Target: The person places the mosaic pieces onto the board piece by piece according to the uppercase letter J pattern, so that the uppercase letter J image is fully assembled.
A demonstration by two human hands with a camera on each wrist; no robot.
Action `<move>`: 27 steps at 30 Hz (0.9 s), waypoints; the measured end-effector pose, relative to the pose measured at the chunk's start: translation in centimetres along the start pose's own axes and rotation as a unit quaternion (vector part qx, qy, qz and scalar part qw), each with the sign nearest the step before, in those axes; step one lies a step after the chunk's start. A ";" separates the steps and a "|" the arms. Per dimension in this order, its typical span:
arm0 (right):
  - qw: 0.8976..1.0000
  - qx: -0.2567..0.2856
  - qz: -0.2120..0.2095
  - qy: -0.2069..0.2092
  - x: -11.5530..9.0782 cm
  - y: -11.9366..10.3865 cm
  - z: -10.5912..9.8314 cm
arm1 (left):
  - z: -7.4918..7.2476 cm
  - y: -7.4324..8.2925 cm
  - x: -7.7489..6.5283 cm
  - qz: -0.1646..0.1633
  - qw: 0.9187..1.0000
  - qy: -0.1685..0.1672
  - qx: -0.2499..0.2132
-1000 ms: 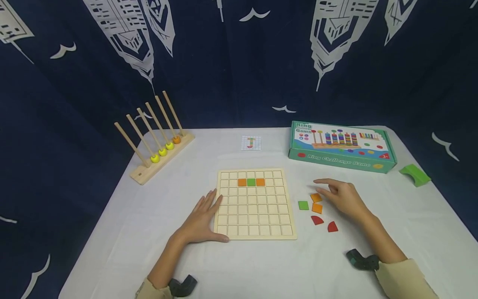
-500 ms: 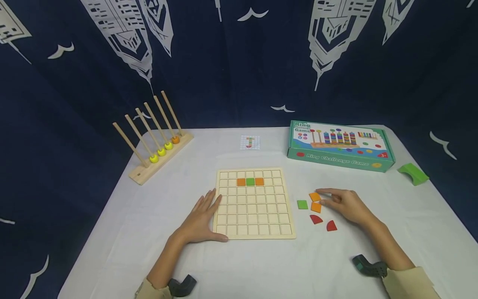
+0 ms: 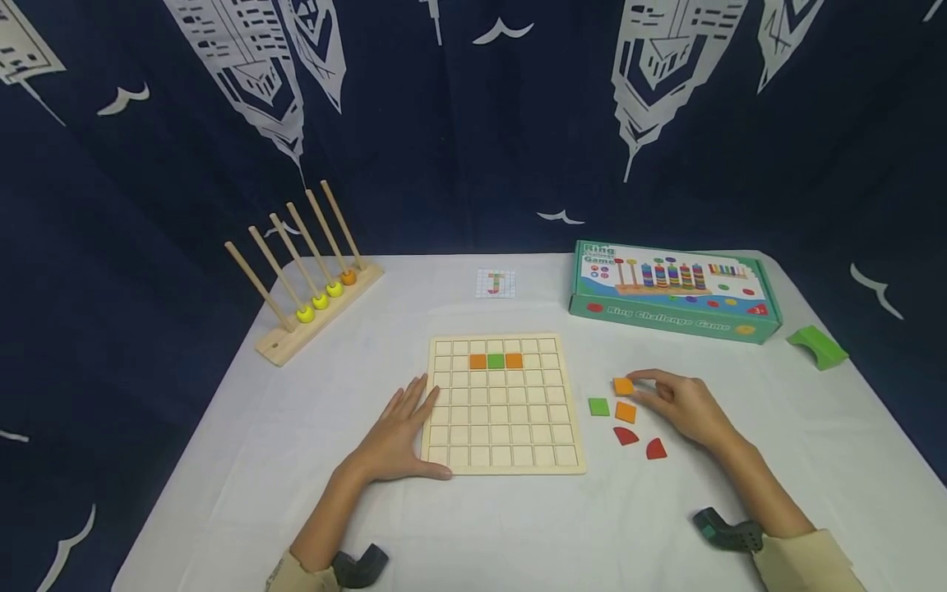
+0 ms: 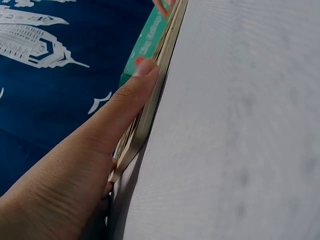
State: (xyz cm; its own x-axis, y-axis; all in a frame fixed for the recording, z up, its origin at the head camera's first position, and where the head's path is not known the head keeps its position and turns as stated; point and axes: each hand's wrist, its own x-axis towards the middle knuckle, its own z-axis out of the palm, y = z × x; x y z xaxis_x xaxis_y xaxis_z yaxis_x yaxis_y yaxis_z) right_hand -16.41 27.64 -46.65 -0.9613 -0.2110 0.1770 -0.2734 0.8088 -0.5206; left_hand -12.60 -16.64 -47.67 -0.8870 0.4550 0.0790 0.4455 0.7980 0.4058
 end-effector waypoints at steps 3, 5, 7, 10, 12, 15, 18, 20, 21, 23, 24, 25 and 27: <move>0.999 0.003 -0.014 0.033 0.3 -0.7 0.3 | 0.0 -0.1 -0.1 -0.003 1.000 0.001 0.004; 0.999 0.004 -0.020 0.050 0.6 -1.4 0.6 | -0.1 -0.2 -0.1 -0.002 1.000 0.003 0.003; 0.998 0.004 -0.025 0.058 0.8 -2.2 1.0 | -0.1 -0.2 -0.1 0.000 1.000 0.006 -0.001; 0.998 0.003 -0.036 0.060 1.2 -3.4 1.8 | -0.1 -0.2 -0.1 0.004 1.000 0.009 -0.003; 0.997 0.003 -0.046 0.056 1.4 -4.1 2.4 | -0.1 -0.1 -0.1 0.004 1.000 0.008 -0.003; 0.997 0.006 -0.062 0.045 2.0 -5.2 3.4 | -0.1 -0.1 -0.1 0.004 1.000 0.007 -0.003; 0.996 0.013 -0.075 0.036 2.6 -6.4 4.4 | 0.0 -0.1 -0.1 0.000 1.000 0.003 -0.001; 0.996 0.020 -0.084 0.032 3.1 -7.3 5.0 | 0.1 -0.1 -0.1 -0.001 1.000 0.002 -0.001; 0.995 0.022 -0.089 0.031 3.3 -7.8 5.3 | 0.1 -0.1 -0.1 -0.003 1.000 0.000 0.000; 0.994 0.028 -0.100 0.028 3.8 -8.7 5.8 | 0.1 0.0 0.0 -0.003 1.000 -0.001 0.000; 0.994 0.028 -0.106 0.026 4.0 -9.2 6.1 | 0.1 0.0 0.0 -0.002 1.000 -0.001 -0.001; 0.993 0.028 -0.112 0.024 4.2 -9.6 6.4 | 0.1 0.0 0.0 -0.002 1.000 -0.001 -0.001; 0.992 0.025 -0.123 0.020 4.6 -10.3 6.9 | 0.1 0.1 0.0 -0.001 1.000 -0.001 -0.001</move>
State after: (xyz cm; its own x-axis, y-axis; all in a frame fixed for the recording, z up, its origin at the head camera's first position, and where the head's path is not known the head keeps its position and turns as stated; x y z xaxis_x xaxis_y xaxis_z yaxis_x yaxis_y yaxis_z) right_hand -18.27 14.50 -46.22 -0.8639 -0.3750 0.3363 -0.5011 0.7077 -0.4980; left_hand -12.57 -16.55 -47.76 -0.8876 0.4544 0.0756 0.4432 0.7979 0.4085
